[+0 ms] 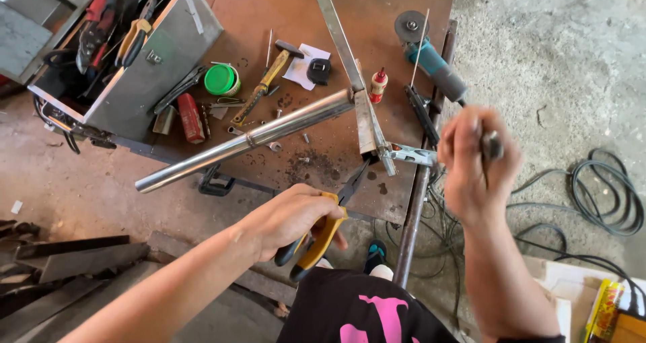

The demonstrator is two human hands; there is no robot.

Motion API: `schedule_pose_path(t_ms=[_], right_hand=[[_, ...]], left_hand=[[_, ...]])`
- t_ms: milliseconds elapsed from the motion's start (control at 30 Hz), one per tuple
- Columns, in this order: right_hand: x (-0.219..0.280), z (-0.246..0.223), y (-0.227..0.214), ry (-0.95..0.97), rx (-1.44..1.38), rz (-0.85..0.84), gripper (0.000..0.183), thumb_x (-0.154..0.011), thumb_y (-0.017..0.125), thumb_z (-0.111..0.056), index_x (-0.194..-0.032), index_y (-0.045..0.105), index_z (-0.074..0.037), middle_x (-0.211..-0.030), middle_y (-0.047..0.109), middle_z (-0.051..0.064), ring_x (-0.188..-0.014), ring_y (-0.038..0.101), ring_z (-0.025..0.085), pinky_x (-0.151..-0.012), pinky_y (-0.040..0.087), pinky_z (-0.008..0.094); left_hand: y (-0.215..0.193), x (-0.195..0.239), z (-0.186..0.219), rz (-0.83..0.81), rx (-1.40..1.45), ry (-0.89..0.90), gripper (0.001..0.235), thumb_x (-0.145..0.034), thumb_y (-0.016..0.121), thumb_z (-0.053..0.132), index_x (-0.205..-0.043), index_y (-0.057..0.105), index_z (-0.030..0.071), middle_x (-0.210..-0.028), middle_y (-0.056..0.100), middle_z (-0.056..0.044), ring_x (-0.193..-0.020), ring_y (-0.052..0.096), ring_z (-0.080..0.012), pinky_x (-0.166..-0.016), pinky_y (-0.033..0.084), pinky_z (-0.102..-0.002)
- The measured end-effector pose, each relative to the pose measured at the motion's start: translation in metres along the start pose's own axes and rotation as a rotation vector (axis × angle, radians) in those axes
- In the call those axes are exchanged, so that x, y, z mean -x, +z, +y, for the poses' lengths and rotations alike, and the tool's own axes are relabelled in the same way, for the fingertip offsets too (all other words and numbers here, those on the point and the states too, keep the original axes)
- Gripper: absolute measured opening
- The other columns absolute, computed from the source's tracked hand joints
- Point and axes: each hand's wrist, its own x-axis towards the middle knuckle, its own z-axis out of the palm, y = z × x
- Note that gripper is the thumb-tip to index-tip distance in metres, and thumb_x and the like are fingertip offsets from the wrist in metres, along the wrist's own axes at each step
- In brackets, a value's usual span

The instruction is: Assembling and welding metal pipes and bars on a workbench.

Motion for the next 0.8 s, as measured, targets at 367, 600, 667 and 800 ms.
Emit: schedule_pose_path(t_ms=[367, 600, 667, 800], right_hand=[[0.137, 0.008, 0.061, 0.992, -0.402, -0.415, 0.027, -0.104, 0.060, -0.027, -0.104, 0.068, -0.001, -0.069, 0.056, 0.001, -0.053, 0.043, 0.005, -0.043, 0.030, 0.022], [0.131, -0.006, 0.098, 1.094, -0.734, -0.243, 0.021, -0.104, 0.056, -0.025, -0.106, 0.061, -0.004, -0.070, 0.057, 0.004, -0.048, 0.039, 0.007, -0.040, 0.023, 0.024], [0.133, -0.001, 0.102, 1.098, -0.699, -0.211, 0.023, -0.103, 0.055, -0.026, -0.106, 0.063, -0.004, -0.070, 0.058, 0.004, -0.048, 0.039, 0.008, -0.040, 0.023, 0.024], [0.144, 0.016, 0.102, 1.011, -0.637, -0.147, 0.027, -0.105, 0.054, -0.027, -0.104, 0.064, -0.002, -0.070, 0.056, 0.002, -0.049, 0.038, 0.007, -0.042, 0.026, 0.026]], left_hand=[[0.022, 0.008, 0.015, 0.123, -0.147, 0.028, 0.024, -0.093, 0.066, 0.026, -0.087, 0.069, 0.003, -0.071, 0.063, -0.005, -0.057, 0.060, -0.0111, -0.047, 0.048, -0.026], [0.014, 0.024, 0.021, 0.084, 0.015, -0.090, 0.026, -0.097, 0.061, 0.025, -0.083, 0.057, 0.004, -0.065, 0.048, 0.000, -0.044, 0.044, -0.0095, -0.035, 0.036, -0.028], [0.012, 0.025, 0.022, 0.048, 0.020, -0.054, 0.025, -0.096, 0.061, 0.025, -0.085, 0.060, 0.003, -0.064, 0.049, -0.002, -0.044, 0.045, -0.0104, -0.035, 0.036, -0.028], [0.009, 0.025, 0.019, 0.039, -0.023, 0.070, 0.025, -0.092, 0.064, 0.024, -0.099, 0.075, 0.002, -0.074, 0.062, -0.001, -0.061, 0.055, -0.0072, -0.054, 0.043, -0.024]])
